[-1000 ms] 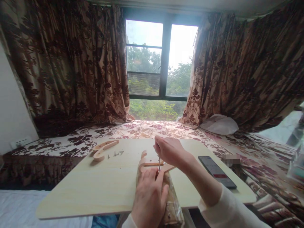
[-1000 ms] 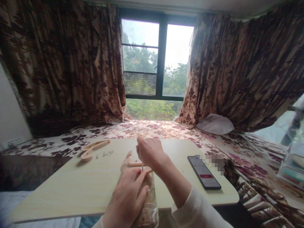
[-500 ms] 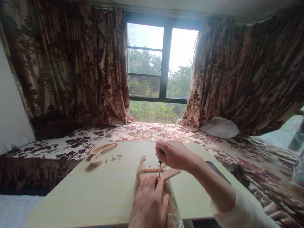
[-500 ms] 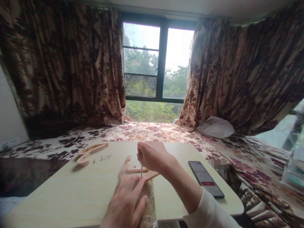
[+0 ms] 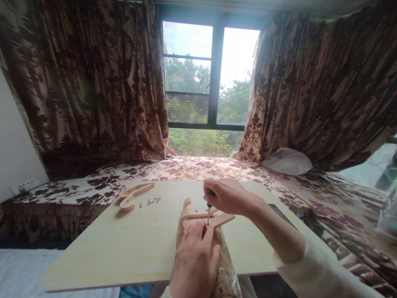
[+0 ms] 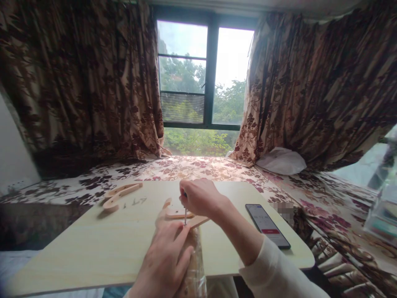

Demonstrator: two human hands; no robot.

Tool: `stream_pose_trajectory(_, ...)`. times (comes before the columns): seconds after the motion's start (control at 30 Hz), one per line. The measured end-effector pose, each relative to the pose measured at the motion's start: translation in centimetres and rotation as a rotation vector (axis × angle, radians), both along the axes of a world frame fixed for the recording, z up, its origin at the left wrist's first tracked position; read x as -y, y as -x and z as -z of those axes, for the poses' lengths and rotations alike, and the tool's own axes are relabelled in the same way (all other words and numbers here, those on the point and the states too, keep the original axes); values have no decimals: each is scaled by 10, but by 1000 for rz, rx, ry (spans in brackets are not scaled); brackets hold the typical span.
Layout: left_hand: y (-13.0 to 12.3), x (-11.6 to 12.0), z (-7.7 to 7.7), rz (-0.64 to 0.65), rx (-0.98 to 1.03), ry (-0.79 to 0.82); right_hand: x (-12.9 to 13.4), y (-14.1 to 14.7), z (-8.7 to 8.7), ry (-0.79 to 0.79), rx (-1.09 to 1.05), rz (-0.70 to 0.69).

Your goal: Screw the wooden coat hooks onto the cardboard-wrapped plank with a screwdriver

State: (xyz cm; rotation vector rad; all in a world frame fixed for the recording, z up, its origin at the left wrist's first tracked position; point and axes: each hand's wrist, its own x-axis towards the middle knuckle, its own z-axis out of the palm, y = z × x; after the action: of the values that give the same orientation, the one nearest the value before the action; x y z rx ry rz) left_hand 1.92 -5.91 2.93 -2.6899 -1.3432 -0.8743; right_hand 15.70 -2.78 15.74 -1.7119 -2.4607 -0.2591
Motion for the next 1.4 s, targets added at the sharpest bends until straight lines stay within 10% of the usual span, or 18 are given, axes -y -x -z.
stream_pose_trajectory(1.4, -2, 4, -5, -2, 9, 9, -5, 1, -15, 25, 86, 3)
